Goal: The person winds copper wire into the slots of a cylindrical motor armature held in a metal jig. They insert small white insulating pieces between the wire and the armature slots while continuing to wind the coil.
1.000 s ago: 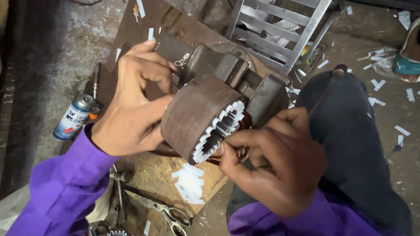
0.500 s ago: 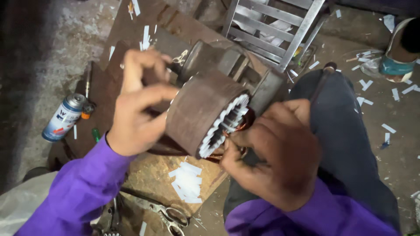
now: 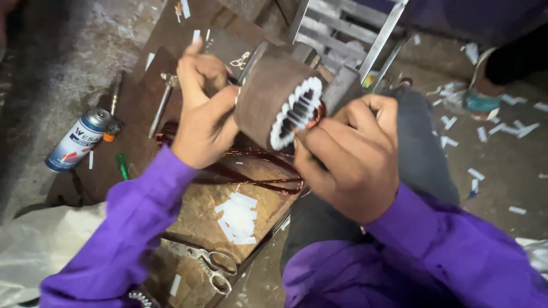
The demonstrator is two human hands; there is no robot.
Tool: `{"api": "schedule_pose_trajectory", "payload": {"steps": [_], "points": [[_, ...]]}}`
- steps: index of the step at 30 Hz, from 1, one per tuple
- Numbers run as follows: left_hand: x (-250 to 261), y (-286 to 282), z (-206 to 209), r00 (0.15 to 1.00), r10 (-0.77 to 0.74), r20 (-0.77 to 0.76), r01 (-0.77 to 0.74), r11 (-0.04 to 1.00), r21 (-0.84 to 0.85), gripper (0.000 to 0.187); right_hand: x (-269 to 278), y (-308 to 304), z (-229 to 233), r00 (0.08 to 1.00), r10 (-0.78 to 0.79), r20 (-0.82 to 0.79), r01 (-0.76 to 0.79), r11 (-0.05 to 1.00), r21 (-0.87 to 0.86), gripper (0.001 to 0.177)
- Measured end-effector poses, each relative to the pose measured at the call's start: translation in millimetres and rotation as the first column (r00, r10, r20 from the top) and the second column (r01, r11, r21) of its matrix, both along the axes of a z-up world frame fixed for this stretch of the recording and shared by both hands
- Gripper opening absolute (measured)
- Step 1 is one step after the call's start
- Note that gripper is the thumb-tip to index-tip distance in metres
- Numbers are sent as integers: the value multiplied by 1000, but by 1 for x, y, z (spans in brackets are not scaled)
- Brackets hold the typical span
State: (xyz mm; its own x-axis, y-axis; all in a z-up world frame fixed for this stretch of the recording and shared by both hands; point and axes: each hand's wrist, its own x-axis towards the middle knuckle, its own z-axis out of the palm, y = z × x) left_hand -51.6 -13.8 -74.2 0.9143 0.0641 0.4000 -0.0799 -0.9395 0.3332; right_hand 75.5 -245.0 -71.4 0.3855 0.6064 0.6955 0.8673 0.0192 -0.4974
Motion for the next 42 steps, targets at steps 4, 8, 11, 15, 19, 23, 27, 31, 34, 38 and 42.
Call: {"api": "schedule_pose_trajectory", "payload": {"steps": [4, 8, 11, 15, 19, 23, 27, 31, 34, 38, 42], "points": [[-7, -27, 5, 994, 48, 100, -50, 999, 18, 19, -5, -16, 10, 998, -7, 70, 5, 999, 32, 16], [-65, -62, 33, 942, 304, 143, -292, 951, -97, 39, -61, -34, -26, 992, 106, -61, -107, 994, -9, 18], [-111, -105, 24, 759, 604, 244, -520, 787, -331, 33, -105, -23, -58, 894, 396, -209, -435, 880, -190, 37], [-161, -165, -21, 481, 853, 200, -705, 512, -491, 15, -125, -7, -76, 852, 439, -285, -521, 668, -532, 77], [-189, -212, -61, 427, 904, -11, -683, 315, -659, 12, -125, -1, -95, 860, 478, -181, -491, 677, -548, 57], [-180, -230, -80, 556, 810, -185, -467, 120, -876, 20, -113, -26, -107, 854, 433, -289, -506, 819, -270, 21], [-159, -234, -90, 738, 635, -227, -240, -68, -968, 34, -118, -63, -96, 515, -156, -843, -387, 835, -391, 18], [-133, -234, -101, 760, 588, -278, -447, 162, -880, 11, -104, -76, -62, 891, 181, -417, -350, 859, -375, 18], [-120, -236, -97, 851, 461, -251, -351, 144, -925, 13, -93, -84, -49, 941, 287, -177, -336, 854, -397, 22], [-124, -224, -71, 963, 267, -43, -117, 270, -956, 27, -74, -101, -45, 845, 205, -494, -403, 851, -336, 19], [-119, -220, -48, 967, 253, 7, -87, 360, -929, 33, -69, -110, -47, 726, 202, -658, -472, 842, -262, 14]]}}
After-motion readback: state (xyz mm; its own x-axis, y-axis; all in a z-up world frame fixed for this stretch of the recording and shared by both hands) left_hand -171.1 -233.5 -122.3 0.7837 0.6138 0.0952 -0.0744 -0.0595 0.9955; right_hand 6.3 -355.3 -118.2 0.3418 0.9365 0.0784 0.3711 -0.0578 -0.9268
